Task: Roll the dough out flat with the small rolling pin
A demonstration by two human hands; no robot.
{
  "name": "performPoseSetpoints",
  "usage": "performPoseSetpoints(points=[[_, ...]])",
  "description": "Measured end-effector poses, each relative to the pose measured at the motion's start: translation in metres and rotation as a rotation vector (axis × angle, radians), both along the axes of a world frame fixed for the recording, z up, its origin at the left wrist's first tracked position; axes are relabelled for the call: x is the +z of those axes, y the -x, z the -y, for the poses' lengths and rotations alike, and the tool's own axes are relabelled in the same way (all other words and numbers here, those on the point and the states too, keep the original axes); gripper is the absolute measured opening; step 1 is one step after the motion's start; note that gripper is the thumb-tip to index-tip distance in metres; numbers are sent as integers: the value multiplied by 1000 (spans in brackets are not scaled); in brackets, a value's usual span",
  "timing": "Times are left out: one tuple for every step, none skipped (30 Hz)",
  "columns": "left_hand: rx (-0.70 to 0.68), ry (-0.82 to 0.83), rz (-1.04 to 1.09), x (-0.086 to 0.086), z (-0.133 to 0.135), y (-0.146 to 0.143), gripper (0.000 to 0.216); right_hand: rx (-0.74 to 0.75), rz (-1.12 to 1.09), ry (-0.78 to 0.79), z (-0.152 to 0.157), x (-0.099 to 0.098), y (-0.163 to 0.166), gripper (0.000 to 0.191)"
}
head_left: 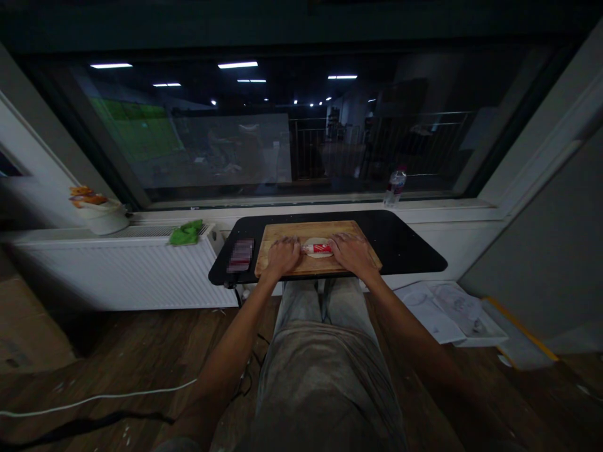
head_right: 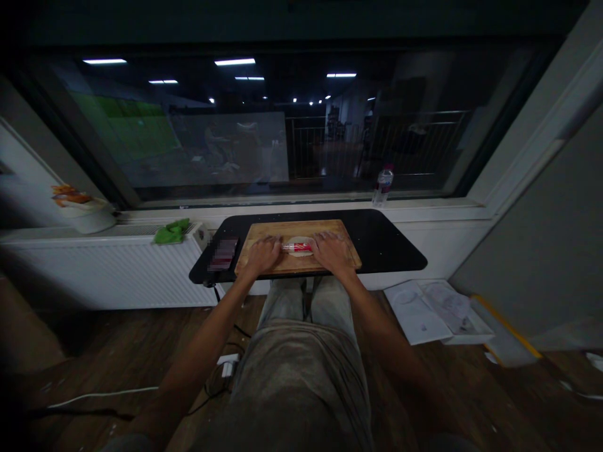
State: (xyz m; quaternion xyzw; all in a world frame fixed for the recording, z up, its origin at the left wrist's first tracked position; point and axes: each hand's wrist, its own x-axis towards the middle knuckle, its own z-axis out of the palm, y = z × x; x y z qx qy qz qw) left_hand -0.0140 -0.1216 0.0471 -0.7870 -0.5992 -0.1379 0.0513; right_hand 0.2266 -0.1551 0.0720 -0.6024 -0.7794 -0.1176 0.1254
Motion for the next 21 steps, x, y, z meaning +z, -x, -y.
performPoseSetpoints(points=[[1, 0, 6, 0, 0, 0, 49, 1, -8, 5, 1, -1, 0, 60], [1, -2, 8, -1, 1, 0, 49, 1, -17, 8, 2, -2, 0, 60], [-2, -2, 5, -1, 1, 0, 49, 0, -26, 10, 2, -3, -1, 60], [-8, -2, -4, -1, 1, 0, 48, -2, -35, 9, 2, -6, -1, 60], [-14, 0, -14, -2, 1, 1, 48, -5, -43, 6, 1, -8, -2, 59], [-16, 1, -23, -2, 1, 1, 48, -9, -52, 0, 1, -11, -2, 59], [-16, 0, -28, -3, 2, 1, 48, -13, -60, -6, 1, -14, -2, 58], [-14, -1, -28, -4, 2, 2, 48, -13, -67, -12, 1, -16, -2, 58], [-14, -5, -26, -4, 2, 2, 48, -13, -74, -18, 1, -18, -2, 58], [-15, -9, -24, -5, 2, 2, 47, -11, -80, -23, 2, -20, -2, 58], [-19, -15, -21, -6, 3, 2, 46, -8, -86, -24, 3, -21, -2, 58], [-22, -20, -20, -6, 3, 2, 46, -7, -92, -23, 4, -22, -2, 58], [-26, -25, -18, -6, 4, 2, 46, -7, -96, -20, 5, -23, -2, 58], [-28, -30, -15, -6, 5, 3, 46, -8, -100, -17, 6, -23, -2, 59], [-29, -35, -12, -6, 5, 3, 47, -9, -104, -15, 7, -23, -2, 59], [-28, -37, -11, -5, 5, 3, 47, -10, -108, -15, 7, -23, -2, 59], [-27, -36, -11, -5, 5, 3, 47, -11, -112, -16, 7, -23, -2, 59], [-27, -33, -15, -4, 5, 3, 47, -12, -114, -17, 6, -23, -2, 59], [-30, -27, -23, -3, 4, 3, 47, -11, -114, -18, 5, -22, -2, 59], [-36, -21, -37, -2, 3, 3, 46, -12, -112, -18, 4, -22, -2, 59], [-44, -16, -55, -1, 2, 3, 46, -12, -107, -18, 2, -21, -2, 58]])
